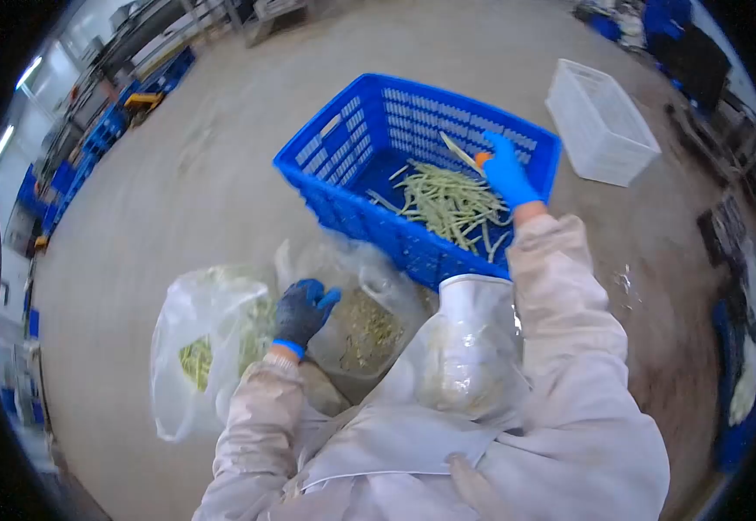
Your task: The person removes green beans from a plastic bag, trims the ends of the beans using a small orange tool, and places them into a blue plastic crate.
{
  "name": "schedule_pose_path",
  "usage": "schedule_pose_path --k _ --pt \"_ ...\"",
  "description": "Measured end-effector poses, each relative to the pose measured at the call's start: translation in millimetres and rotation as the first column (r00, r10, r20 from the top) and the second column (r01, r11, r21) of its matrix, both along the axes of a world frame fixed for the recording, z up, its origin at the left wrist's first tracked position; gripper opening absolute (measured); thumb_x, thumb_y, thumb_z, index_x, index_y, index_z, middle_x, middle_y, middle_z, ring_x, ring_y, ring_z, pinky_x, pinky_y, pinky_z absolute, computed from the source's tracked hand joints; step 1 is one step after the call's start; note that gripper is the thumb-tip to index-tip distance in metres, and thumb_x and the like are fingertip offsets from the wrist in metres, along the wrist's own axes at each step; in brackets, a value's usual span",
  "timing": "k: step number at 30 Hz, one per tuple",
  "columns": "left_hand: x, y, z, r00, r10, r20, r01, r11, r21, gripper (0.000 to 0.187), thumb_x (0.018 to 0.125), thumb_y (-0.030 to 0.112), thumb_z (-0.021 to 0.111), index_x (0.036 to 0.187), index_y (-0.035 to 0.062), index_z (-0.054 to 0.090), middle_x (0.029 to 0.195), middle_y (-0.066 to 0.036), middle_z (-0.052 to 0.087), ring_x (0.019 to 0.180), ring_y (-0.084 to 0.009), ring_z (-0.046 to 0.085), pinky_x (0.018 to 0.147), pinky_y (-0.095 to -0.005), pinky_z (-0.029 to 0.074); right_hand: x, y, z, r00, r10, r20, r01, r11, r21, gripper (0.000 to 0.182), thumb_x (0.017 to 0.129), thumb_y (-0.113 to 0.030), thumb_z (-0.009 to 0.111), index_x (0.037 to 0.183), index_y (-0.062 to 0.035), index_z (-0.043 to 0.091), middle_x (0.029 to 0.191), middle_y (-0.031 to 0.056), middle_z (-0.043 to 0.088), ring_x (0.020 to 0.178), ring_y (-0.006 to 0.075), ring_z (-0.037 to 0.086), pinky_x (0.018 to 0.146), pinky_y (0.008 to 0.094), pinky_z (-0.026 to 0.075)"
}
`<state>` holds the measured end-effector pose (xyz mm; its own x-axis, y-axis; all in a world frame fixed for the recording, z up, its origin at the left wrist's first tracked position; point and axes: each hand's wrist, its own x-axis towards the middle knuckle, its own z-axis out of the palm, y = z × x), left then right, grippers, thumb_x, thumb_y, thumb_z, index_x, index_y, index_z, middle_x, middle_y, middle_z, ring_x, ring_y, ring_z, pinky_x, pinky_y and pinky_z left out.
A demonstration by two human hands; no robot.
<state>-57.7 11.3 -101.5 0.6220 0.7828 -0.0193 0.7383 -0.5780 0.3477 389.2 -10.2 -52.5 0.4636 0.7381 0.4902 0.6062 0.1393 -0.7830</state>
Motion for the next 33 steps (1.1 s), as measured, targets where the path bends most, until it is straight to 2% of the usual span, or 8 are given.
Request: schedule_pose_path --k 5,11,13,17,20,24,26,33 --pt "-22 8 -28 0.837 0.017 0.546 0.033 0.996 -0.082 0.028 0.084 0.03 0.061 0.1 0.0077 0.064 0.104 -0.016 0.062 0.1 -0.0321 0.057 0.085 -0.0385 0.046 -62 4 4 0.915 0.266 -0.305 -0.317 0.939 -0.131 0.036 0.082 -0.003 0.055 0.119 -0.0011 0.055 0.116 0.0125 0.058 0.107 0.0204 0.053 0.095 0.0315 0.039" --pt "-84 -30 63 0.858 0.433 0.276 -0.232 0.807 -0.543 0.027 0.088 0.021 0.057 0.111 0.0075 0.06 0.111 -0.013 0.06 0.106 -0.0281 0.055 0.089 -0.0359 0.044 -183 4 18 0.715 0.551 -0.431 -0.681 0.688 -0.25 0.03 0.086 -0.008 0.057 0.115 -0.0015 0.058 0.109 0.007 0.061 0.096 0.0145 0.057 0.084 0.0273 0.045" --pt "-153 -25 50 0.875 0.141 0.463 -0.128 0.99 -0.06 0.026 0.089 0.018 0.054 0.111 0.0056 0.059 0.113 -0.013 0.059 0.107 -0.0277 0.054 0.092 -0.0345 0.042 -218 7 24 0.636 0.632 -0.443 -0.762 0.606 -0.229 0.028 0.086 -0.008 0.056 0.114 -0.0013 0.058 0.107 0.0061 0.061 0.091 0.0131 0.057 0.081 0.0262 0.045" --pt "-303 -25 26 0.781 0.565 0.266 -0.617 0.764 0.187 0.03 0.087 0.024 0.054 0.111 0.0054 0.06 0.11 -0.016 0.061 0.105 -0.029 0.056 0.09 -0.0364 0.043 -293 15 26 0.56 0.672 -0.484 -0.826 0.498 -0.265 0.029 0.086 -0.007 0.056 0.114 0.0012 0.057 0.106 0.0073 0.061 0.093 0.0142 0.057 0.082 0.0263 0.045" --pt "-352 -65 -5 0.764 0.593 -0.255 -0.641 0.744 -0.189 0.032 0.084 0.028 0.057 0.109 0.0074 0.061 0.082 -0.01 0.065 0.07 -0.0191 0.061 0.07 -0.0318 0.05 -363 26 18 0.42 0.836 -0.354 -0.906 0.366 -0.212 0.031 0.087 -0.006 0.054 0.118 -0.0023 0.056 0.108 0.0078 0.061 0.097 0.0157 0.057 0.086 0.0281 0.044" --pt "-327 -122 1 0.795 0.582 -0.173 -0.562 0.597 -0.573 0.049 0.082 0.032 0.062 0.124 0.0085 0.051 0.093 -0.012 0.064 0.059 -0.015 0.059 0.059 -0.031 0.051 -474 23 4 0.164 0.965 -0.205 -0.966 0.116 -0.23 0.047 0.081 -0.004 0.056 0.127 -0.0062 0.048 0.124 0.0116 0.052 0.114 0.0226 0.048 0.097 0.0345 0.038" --pt "-327 -133 -18 0.916 0.367 -0.158 -0.398 0.878 -0.266 0.053 0.082 0.034 0.061 0.126 0.0086 0.048 0.109 -0.016 0.06 0.077 -0.0261 0.063 0.073 -0.036 0.05 -530 23 -17 -0.017 0.999 0.038 -0.966 -0.006 -0.258 0.057 0.076 -0.006 0.059 0.131 -0.0095 0.044 0.13 0.0149 0.046 0.122 0.0284 0.042 0.102 0.0396 0.032" --pt "-346 -127 3 0.863 0.478 -0.167 -0.498 0.859 -0.116 0.069 0.079 0.041 0.059 0.137 0.0132 0.034 0.132 -0.017 0.044 0.113 -0.0339 0.049 0.093 -0.044 0.04 -586 43 -66 -0.349 0.872 0.344 -0.478 0.15 -0.865 0.073 0.069 -0.018 0.065 0.136 -0.0184 0.037 0.115 0.0124 0.058 0.114 0.0291 0.05 0.104 0.0536 0.022"
